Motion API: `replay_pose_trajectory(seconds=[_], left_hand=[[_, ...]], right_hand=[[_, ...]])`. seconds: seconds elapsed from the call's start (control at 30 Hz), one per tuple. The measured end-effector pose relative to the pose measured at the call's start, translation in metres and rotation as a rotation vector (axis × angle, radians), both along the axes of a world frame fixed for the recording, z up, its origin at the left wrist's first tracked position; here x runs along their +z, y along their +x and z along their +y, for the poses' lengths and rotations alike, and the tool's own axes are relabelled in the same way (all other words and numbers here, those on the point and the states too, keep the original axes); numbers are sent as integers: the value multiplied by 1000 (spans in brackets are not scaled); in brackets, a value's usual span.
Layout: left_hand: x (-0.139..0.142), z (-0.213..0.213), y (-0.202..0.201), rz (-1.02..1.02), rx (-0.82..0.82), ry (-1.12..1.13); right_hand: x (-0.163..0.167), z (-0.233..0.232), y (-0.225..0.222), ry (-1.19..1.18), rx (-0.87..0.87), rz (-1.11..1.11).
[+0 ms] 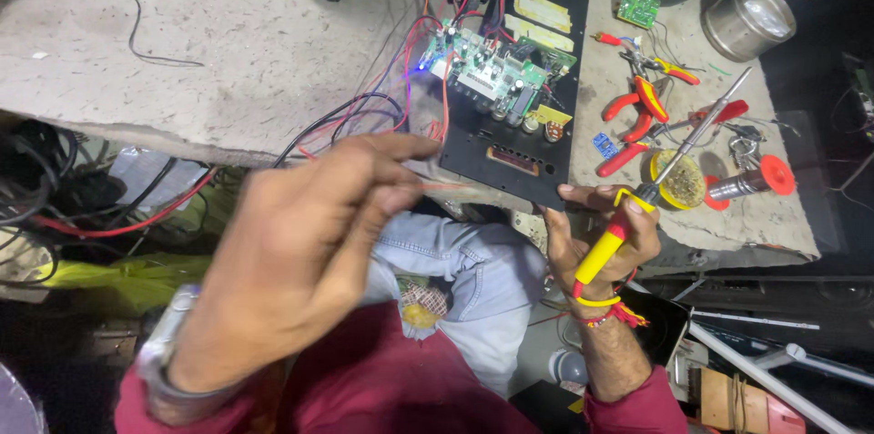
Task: The person solders wires to a circuit board using a soldering iron and solder, then uses pliers to adjust connections. They test the board by connecting a power source, causing an LED to light up, and continue soldering additional points.
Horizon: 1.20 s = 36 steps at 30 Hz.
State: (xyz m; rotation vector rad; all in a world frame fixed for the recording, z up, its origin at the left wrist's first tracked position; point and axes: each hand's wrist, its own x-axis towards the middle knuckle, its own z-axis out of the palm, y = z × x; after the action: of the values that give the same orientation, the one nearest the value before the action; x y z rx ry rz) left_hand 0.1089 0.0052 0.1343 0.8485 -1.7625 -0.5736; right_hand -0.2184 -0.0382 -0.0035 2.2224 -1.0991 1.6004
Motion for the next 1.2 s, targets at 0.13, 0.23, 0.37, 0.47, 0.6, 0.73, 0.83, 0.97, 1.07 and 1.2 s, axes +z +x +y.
replay_pose_trajectory(seconds=[0.13, 0.23, 0.37, 0.47, 0.6, 0.73, 0.83, 0.97, 1.07, 1.2], left_hand=[[11, 20, 38, 204, 251, 54], [5, 21, 62, 442, 298, 78], [-10, 12, 81, 357, 454, -32], [-17, -1, 80, 223, 510, -111], [-15, -27, 79, 0, 498, -226], [-13, -69, 67, -185, 361, -339], [-7, -104, 55, -198, 309, -345], [4, -135, 41, -197, 329, -282], [8, -156, 35, -181, 259, -369], [4, -179, 25, -140, 172, -315]], right_hand=[[-4, -1, 3, 59, 13, -49], [-10, -1, 5, 103, 54, -90], [-17, -1, 6, 123, 49, -106], [-18, -3, 3, 125, 105, -118], [-19, -9, 4, 105, 197, -180], [-20, -13, 9, 96, 224, -296], [-14, -17, 12, 12, 181, -392], [3, -18, 15, 108, 65, -413], [15, -24, 20, 110, 15, -457], [26, -39, 29, 83, -17, -452]])
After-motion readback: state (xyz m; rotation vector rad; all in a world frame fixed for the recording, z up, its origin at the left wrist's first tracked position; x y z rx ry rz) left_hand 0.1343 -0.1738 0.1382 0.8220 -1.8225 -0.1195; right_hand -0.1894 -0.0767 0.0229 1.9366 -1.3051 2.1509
